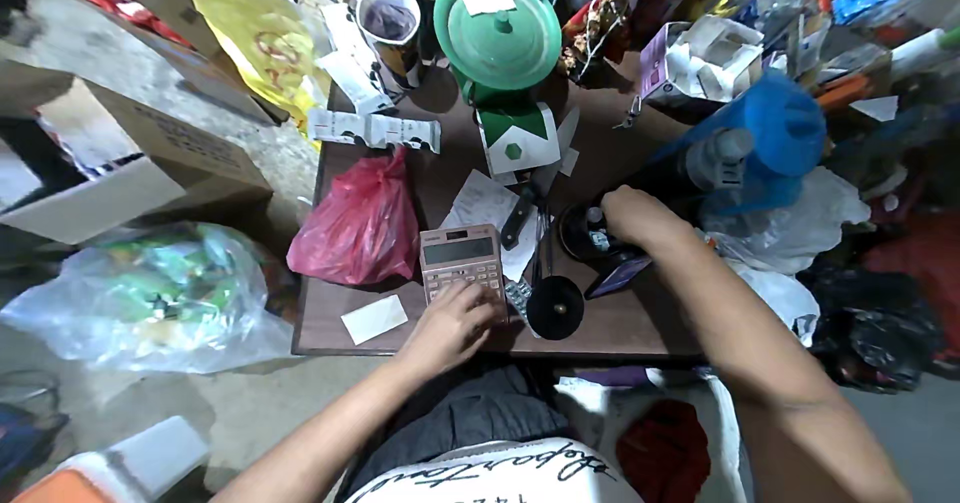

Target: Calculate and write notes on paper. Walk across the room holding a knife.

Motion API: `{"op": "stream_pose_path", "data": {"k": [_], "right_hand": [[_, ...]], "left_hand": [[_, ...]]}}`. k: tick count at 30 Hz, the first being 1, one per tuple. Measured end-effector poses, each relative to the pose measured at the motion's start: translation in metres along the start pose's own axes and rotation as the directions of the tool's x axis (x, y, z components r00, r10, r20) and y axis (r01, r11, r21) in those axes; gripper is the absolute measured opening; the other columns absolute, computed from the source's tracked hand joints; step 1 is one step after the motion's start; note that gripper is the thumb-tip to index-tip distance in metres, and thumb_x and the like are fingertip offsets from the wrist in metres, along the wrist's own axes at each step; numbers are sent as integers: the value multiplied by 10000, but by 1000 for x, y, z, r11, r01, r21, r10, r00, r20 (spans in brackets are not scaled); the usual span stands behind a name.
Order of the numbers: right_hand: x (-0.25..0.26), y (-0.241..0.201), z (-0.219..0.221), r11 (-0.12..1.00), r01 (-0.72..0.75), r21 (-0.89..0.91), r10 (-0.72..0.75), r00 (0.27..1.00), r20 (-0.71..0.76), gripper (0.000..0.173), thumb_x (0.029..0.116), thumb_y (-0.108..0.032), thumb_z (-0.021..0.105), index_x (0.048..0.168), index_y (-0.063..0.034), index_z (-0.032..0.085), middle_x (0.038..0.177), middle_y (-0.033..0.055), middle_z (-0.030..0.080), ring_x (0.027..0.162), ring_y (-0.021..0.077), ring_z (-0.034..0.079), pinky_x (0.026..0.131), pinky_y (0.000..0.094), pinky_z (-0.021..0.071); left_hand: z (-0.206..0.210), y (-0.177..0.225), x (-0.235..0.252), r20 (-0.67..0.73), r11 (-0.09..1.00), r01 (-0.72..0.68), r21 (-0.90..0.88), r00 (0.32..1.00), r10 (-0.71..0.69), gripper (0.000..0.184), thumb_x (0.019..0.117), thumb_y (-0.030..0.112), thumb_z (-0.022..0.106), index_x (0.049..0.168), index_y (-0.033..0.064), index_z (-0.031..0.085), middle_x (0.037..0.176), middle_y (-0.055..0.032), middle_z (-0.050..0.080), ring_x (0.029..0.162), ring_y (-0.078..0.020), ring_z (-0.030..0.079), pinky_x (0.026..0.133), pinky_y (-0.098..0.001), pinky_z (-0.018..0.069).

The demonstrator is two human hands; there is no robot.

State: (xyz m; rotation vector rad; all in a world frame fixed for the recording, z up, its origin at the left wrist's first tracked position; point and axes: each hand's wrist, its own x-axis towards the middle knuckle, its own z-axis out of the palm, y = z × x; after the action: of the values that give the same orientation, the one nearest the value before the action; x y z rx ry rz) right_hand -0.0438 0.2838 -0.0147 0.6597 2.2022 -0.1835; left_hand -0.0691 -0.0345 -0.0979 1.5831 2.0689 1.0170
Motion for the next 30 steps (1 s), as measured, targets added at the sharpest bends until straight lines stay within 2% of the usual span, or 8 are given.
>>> {"op": "stream_pose_path", "data": {"k": [3, 6, 13, 18, 21, 25, 27, 30], "right_hand": [[15, 3, -8, 984, 131, -118, -103, 971, 216, 278, 1058, -120, 514, 1029, 112, 665, 1117, 301, 659, 1116, 455, 633, 918, 643, 479], [18, -5, -17, 951, 171, -258, -78, 939, 335, 266, 1051, -114, 530, 1099, 109, 665, 1193, 292, 651, 1184, 449, 608, 967, 649, 454], [15, 10, -21, 927, 344, -153, -297, 918, 264, 271, 1007, -4, 562, 1269, 21, 627, 1232, 248, 647, 1197, 421, 608, 996, 608, 469], [39, 17, -4, 911, 378, -163, -321, 900, 295, 187, 963, -41, 646, 1129, 42, 670, 1125, 258, 670, 1115, 443, 634, 915, 665, 484], [30, 16, -16, 909, 391, -144, -332, 889, 315, 188, 986, -33, 604, 1161, 14, 654, 1112, 222, 675, 1092, 402, 647, 915, 618, 498], [5, 38, -28, 899, 437, 16, -435, 892, 121, 310, 1023, -63, 563, 1326, -71, 626, 1116, 162, 701, 1031, 324, 683, 912, 540, 536], [-13, 48, -27, 883, 463, 71, -458, 886, -74, 296, 1032, -75, 561, 1313, -72, 652, 1135, 151, 714, 1026, 306, 696, 921, 520, 548], [-47, 58, -16, 814, 580, 35, -518, 751, -408, 311, 1026, -110, 561, 1320, -48, 638, 1207, 144, 693, 998, 274, 708, 897, 472, 582]], "left_hand": [[8, -13, 46, 101, 999, -48, 20, 994, 45, 165, 927, 81, 649, 1051, 28, 745, 1105, -178, 694, 1065, -375, 662, 913, -540, 543], [20, -26, 95, 193, 990, -117, 82, 976, 100, 155, 904, 9, 686, 1050, 6, 741, 1084, -192, 683, 1039, -379, 664, 885, -519, 555], [39, -36, 158, 387, 948, -162, 273, 921, 46, 224, 963, -36, 566, 1141, 0, 698, 1041, -240, 679, 878, -429, 694, 768, -565, 556], [42, -36, 173, 409, 925, -225, 306, 909, 86, 174, 960, -50, 555, 1062, -32, 695, 1013, -238, 682, 863, -417, 695, 773, -556, 548], [41, -43, 176, 415, 919, -246, 307, 904, 103, 150, 956, -52, 565, 1016, -35, 702, 1001, -232, 687, 845, -409, 701, 752, -554, 557], [37, -47, 177, 457, 902, -310, 300, 877, 149, 159, 942, -77, 564, 995, -24, 704, 996, -219, 682, 801, -395, 694, 709, -542, 554], [38, -50, 178, 451, 881, -353, 314, 872, 189, 158, 935, -84, 559, 975, -22, 698, 982, -216, 678, 762, -386, 686, 684, -534, 550], [40, -54, 182, 425, 859, -399, 322, 871, 245, 133, 936, -71, 560, 933, -34, 688, 929, -218, 668, 716, -377, 677, 635, -520, 545]]}}
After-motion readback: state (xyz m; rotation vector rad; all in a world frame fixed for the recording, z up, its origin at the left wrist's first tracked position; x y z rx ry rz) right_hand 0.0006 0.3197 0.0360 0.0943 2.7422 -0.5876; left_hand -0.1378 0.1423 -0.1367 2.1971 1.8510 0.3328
